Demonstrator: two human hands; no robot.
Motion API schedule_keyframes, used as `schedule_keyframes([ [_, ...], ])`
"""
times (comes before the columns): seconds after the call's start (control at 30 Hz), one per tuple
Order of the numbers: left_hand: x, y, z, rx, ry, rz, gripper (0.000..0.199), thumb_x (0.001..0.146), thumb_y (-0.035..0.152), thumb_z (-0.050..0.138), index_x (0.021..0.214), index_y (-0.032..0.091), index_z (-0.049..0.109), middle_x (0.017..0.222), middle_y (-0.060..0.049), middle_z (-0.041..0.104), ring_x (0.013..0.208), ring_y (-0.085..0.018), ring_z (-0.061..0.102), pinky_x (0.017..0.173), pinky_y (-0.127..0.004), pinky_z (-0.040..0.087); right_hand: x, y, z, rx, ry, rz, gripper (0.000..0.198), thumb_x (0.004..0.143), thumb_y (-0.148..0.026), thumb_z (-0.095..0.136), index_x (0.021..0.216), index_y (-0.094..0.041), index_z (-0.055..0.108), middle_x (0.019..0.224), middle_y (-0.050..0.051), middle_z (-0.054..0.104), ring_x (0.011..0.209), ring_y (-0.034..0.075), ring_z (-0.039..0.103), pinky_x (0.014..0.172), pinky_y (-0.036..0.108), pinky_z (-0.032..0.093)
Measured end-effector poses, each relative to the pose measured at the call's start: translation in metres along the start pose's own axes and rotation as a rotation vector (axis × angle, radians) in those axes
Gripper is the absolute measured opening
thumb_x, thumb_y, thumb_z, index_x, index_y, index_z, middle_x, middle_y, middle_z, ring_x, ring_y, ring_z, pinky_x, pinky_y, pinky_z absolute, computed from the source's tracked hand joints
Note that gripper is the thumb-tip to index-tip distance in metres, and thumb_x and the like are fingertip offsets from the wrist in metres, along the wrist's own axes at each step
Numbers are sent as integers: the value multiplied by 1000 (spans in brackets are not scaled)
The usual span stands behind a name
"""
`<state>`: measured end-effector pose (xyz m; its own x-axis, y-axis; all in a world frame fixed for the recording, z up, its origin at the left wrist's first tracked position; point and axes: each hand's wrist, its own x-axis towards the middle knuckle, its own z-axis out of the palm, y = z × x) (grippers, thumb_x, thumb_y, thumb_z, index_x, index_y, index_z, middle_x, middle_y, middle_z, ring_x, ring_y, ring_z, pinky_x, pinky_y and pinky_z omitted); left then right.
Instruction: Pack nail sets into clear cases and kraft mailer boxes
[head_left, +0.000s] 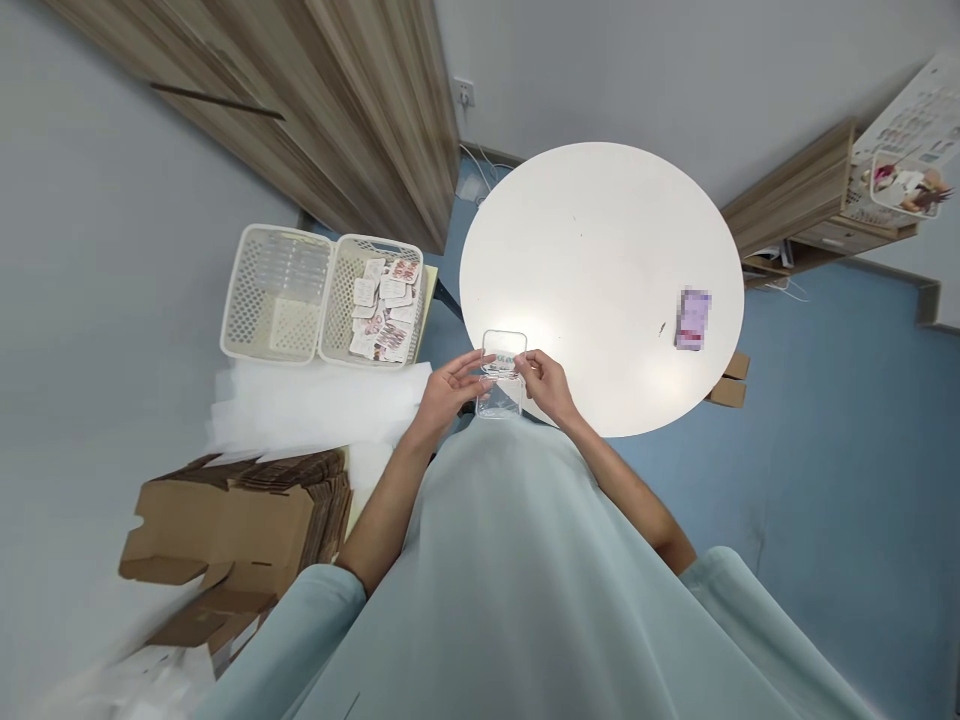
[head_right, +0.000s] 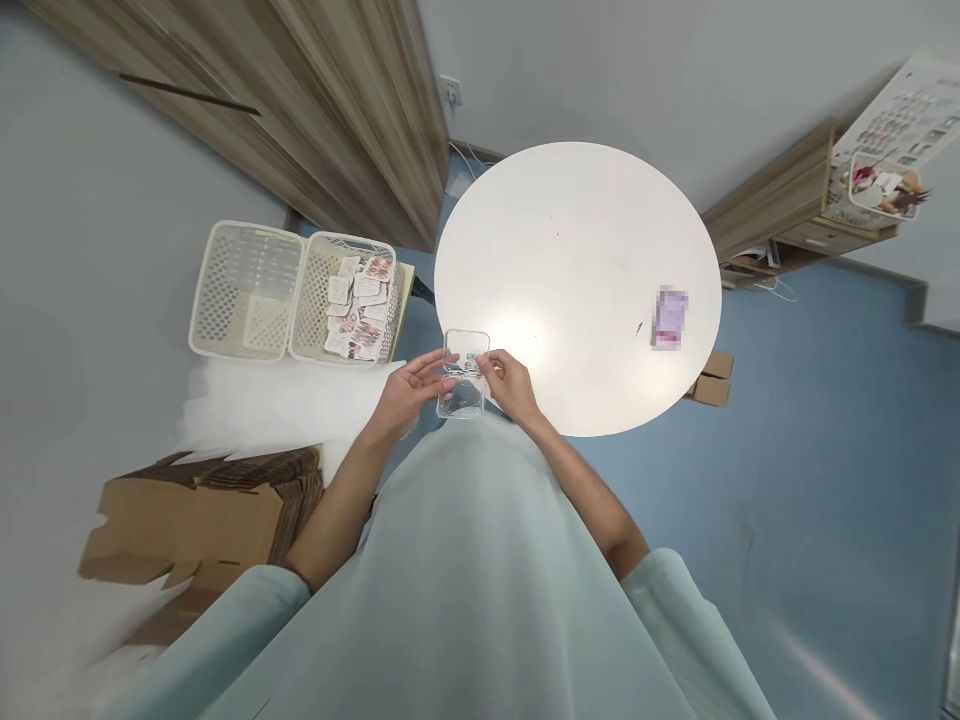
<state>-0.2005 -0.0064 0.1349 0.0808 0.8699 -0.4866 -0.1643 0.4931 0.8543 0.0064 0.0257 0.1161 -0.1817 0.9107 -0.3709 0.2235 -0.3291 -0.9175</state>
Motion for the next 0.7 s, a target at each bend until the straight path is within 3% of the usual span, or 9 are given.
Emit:
schedule_keyframes([
  [0.13,-11,-7,-24,-68,134,-29,78,71,42,95,140,21,66,152,-18,62,109,-27,74,85,-36,62,22,14,-1,-240,13,-44,48,101,-68,53,119,-26,68,107,3,75,62,13,59,67,31,52],
  [0.23,-20,-12,-43,-120,238,-32,76,69,37,96,138,21,68,151,-17,63,113,-29,73,87,-37,63,43,35,0,-546,-14,-36,46,94,-51,73,130,-24,65,114,5,72,85,18,67,82,33,53],
  [0.37,-32,-16,-61,-164,328,-38,74,69,33,95,136,21,69,150,-16,64,116,-30,73,85,-35,63,63,60,10,-840,-110,42,56,90,-45,80,139,-25,60,135,10,62,108,25,68,83,33,54],
  [0.5,-39,-21,-69,-189,354,-45,72,69,32,95,135,21,70,152,-16,62,111,-29,76,84,-34,63,68,72,21,-1031,-162,78,61,90,-44,81,141,-23,56,141,13,54,103,26,70,77,34,55],
  [0.7,-39,-27,-69,-203,328,-33,72,71,32,95,137,22,68,154,-16,61,108,-28,77,86,-36,63,67,81,26,-1113,-171,35,47,96,-36,75,135,-20,54,139,14,53,94,23,70,70,32,51],
])
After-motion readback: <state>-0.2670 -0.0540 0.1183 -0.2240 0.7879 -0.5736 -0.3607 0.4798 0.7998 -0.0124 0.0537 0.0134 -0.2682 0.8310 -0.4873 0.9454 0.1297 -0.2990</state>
